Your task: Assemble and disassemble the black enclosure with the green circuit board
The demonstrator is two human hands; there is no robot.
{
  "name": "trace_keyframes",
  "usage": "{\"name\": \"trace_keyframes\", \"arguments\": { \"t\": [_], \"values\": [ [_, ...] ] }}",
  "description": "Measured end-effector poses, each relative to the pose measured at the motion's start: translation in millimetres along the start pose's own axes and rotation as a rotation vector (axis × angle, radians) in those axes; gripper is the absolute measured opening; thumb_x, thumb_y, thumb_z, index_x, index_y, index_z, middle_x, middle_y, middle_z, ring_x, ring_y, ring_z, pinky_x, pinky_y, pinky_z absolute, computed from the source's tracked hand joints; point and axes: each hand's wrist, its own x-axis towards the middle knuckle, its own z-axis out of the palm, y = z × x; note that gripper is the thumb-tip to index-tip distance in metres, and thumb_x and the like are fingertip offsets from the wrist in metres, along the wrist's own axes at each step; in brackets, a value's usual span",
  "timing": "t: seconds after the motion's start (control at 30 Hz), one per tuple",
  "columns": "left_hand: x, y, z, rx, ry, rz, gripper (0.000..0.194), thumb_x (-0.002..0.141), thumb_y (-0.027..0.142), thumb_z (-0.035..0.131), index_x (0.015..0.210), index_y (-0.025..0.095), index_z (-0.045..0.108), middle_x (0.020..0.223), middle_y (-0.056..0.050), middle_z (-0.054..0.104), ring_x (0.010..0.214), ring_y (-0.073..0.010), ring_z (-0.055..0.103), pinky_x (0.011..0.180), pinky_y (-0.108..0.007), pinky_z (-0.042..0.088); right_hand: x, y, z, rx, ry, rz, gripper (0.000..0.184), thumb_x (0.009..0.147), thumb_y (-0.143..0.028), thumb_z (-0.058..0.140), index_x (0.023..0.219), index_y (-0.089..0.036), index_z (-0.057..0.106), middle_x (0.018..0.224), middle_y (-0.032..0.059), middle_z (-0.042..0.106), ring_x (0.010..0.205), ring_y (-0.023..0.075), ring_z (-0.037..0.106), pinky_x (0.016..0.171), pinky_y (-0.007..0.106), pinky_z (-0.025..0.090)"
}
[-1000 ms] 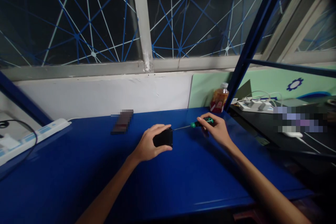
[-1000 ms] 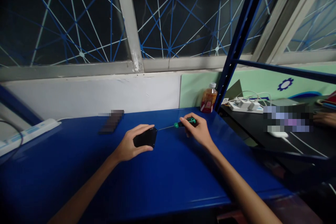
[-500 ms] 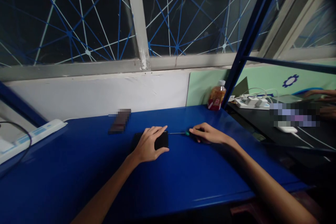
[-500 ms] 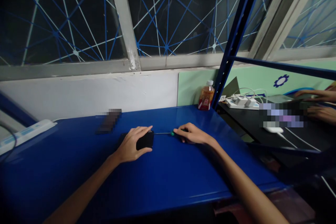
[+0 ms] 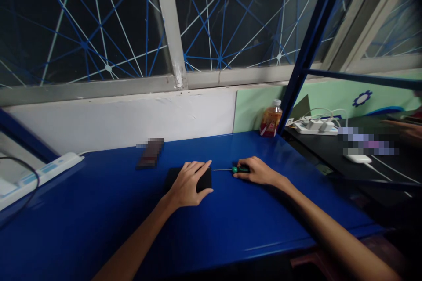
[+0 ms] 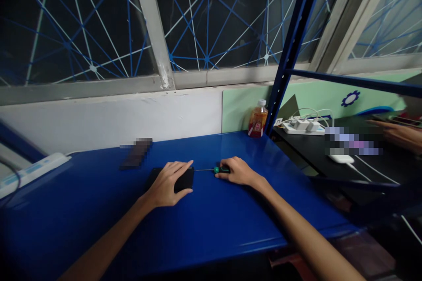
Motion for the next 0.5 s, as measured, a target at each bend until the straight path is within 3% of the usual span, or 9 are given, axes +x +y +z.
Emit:
{"name": "trace_keyframes", "arguments": {
  "t": [0.13,0.23,0.37,0.5],
  "values": [
    [1,0,0.6,0.031,-0.004,-0.013,0.078,0.08,0.047,0.062,0.145,0.018,0.03,0.122,-0.015,0.058,0.108,-0.0321,0.053,0.092,-0.05,0.038,-1,-7,-2,-0.054,0.018,-0.019,0.044,0.087,-0.055,0.051,0.065,-0.018,0.055,0.056,-0.0014,0.054,0.05,0.0115,0.046,0.052,0.025,0.028],
    [1,-3,3.0,0.083,-0.007,-0.029,0.081,0.078,0.058,0.06,0.142,0.016,0.035,0.124,-0.016,0.058,0.111,-0.0332,0.052,0.093,-0.051,0.037,-1,-7,-2,-0.055,0.043,-0.007,0.044,0.095,-0.05,0.039,0.072,-0.018,0.059,0.061,0.0005,0.059,0.054,0.0125,0.05,0.055,0.025,0.03],
    [2,-8,7.9,0.197,0.005,-0.055,0.082,0.072,0.072,0.057,0.131,0.016,0.049,0.124,-0.016,0.058,0.114,-0.0355,0.05,0.094,-0.053,0.034,0,-6,2,-0.103,0.057,0.005,0.036,0.087,-0.053,0.052,0.086,-0.019,0.063,0.074,0.0034,0.065,0.064,0.0162,0.057,0.058,0.026,0.034],
    [1,-12,11.2,0.268,0.031,-0.116,0.077,0.073,0.075,0.053,0.125,0.018,0.055,0.114,-0.014,0.06,0.106,-0.034,0.053,0.088,-0.051,0.038,1,-6,8,-0.16,0.09,-0.035,0.035,0.085,-0.053,0.055,0.081,-0.019,0.06,0.082,0.005,0.065,0.072,0.0179,0.058,0.062,0.026,0.035]
  ]
}}
